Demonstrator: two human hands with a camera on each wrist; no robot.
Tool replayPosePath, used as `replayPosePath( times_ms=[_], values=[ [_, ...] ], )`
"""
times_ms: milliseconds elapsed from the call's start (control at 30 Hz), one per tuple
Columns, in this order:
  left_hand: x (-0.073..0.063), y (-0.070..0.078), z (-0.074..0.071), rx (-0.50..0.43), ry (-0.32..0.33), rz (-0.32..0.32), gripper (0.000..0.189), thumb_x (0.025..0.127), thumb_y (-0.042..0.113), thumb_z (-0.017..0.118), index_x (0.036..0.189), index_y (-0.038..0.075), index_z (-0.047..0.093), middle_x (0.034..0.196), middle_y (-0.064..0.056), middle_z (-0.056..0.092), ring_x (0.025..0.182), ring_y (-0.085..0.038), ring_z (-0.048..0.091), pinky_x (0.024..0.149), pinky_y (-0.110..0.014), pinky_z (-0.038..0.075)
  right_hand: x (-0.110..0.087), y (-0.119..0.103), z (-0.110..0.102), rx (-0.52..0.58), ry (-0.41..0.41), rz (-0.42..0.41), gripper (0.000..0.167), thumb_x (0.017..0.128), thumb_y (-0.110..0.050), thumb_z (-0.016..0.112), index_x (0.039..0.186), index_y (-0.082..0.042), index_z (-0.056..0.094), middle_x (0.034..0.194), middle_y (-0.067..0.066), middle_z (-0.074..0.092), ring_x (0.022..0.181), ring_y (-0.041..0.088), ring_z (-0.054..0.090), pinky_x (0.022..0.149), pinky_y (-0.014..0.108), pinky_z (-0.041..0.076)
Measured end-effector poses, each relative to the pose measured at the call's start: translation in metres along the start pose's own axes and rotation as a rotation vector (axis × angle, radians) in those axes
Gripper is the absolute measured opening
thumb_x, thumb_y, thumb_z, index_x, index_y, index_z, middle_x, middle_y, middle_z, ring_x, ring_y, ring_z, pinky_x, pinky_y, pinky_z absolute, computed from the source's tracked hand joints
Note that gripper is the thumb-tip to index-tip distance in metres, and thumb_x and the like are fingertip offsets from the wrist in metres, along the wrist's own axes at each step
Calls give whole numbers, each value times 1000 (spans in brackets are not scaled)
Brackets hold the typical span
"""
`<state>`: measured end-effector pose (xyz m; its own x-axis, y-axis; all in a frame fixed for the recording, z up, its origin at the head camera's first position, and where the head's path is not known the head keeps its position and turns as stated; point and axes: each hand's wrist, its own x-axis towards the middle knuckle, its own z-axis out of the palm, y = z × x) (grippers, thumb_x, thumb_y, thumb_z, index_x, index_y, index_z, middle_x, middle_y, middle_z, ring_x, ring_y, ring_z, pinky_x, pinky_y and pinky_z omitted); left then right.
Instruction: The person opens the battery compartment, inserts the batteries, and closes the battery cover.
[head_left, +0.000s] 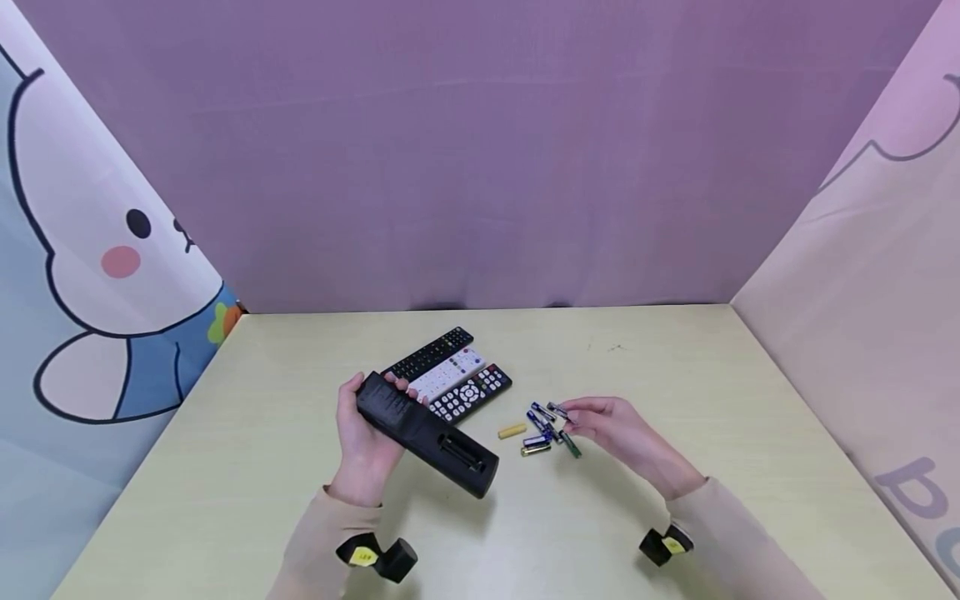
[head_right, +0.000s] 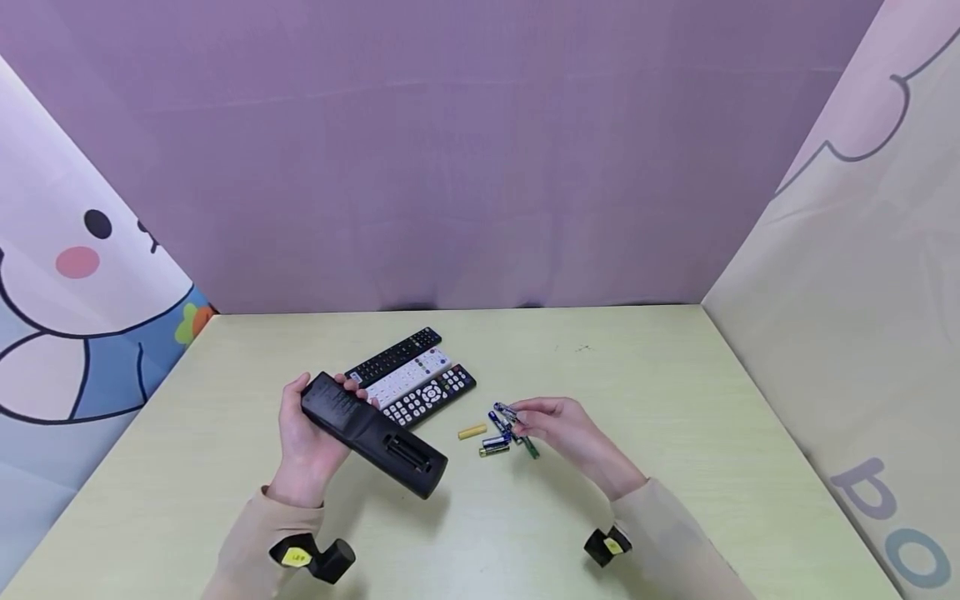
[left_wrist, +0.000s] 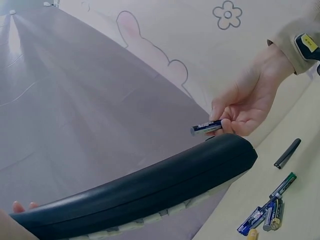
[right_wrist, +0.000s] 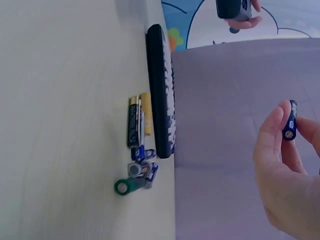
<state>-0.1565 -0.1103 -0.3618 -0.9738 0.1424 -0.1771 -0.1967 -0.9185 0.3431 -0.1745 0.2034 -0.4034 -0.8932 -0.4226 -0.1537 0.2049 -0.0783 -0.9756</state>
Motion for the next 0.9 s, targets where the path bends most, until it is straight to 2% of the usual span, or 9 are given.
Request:
replayPosePath(
  times_ms=[167, 300, 400, 567, 700, 900],
  values=[
    [1, -2, 0, -5, -15, 2, 35, 90, 40, 32, 83, 8, 46, 76, -5, 50, 71, -19, 45, 74, -32, 38, -3, -8, 15, -52, 117, -4, 34, 83, -4, 56, 114, 10, 49, 100, 7, 58, 86, 10, 58, 83, 24, 45],
    [2, -3, 2, -14, -6, 6, 33, 89, 40, 34, 85, 8, 45, 76, -5, 50, 71, -19, 46, 75, -32, 38, -4, -14, 27, 17, 162, -6, 37, 81, -1, 58, 114, 10, 47, 95, 4, 60, 84, 11, 58, 80, 24, 47],
    [3, -4, 3, -18, 5, 5, 33, 89, 40, 36, 85, 8, 46, 76, -5, 50, 70, -19, 46, 77, -33, 38, -4, -16, 35, 80, 169, -13, 30, 80, 0, 59, 108, 3, 50, 90, 2, 61, 80, 11, 59, 77, 24, 48],
    [4, -7, 5, -24, 5, -10, 34, 89, 40, 35, 84, 9, 46, 76, -5, 50, 70, -19, 46, 77, -32, 38, -2, -15, 50, 17, 194, -38, 19, 78, -7, 64, 96, -5, 56, 85, 0, 64, 75, 12, 61, 72, 27, 50],
    [4, -10, 6, -21, -15, -21, 35, 90, 41, 33, 84, 9, 46, 76, -4, 50, 71, -18, 45, 75, -32, 38, 2, -12, 61, -22, 186, -71, 15, 77, -9, 66, 91, -7, 59, 86, 1, 66, 75, 14, 62, 73, 32, 50],
    [5, -14, 7, -10, -36, -18, 35, 89, 41, 31, 84, 9, 46, 76, -3, 49, 70, -18, 44, 75, -32, 38, 5, -11, 75, -19, 128, -130, 20, 77, -10, 66, 94, -3, 59, 88, 3, 67, 79, 18, 63, 73, 36, 50]
  ],
)
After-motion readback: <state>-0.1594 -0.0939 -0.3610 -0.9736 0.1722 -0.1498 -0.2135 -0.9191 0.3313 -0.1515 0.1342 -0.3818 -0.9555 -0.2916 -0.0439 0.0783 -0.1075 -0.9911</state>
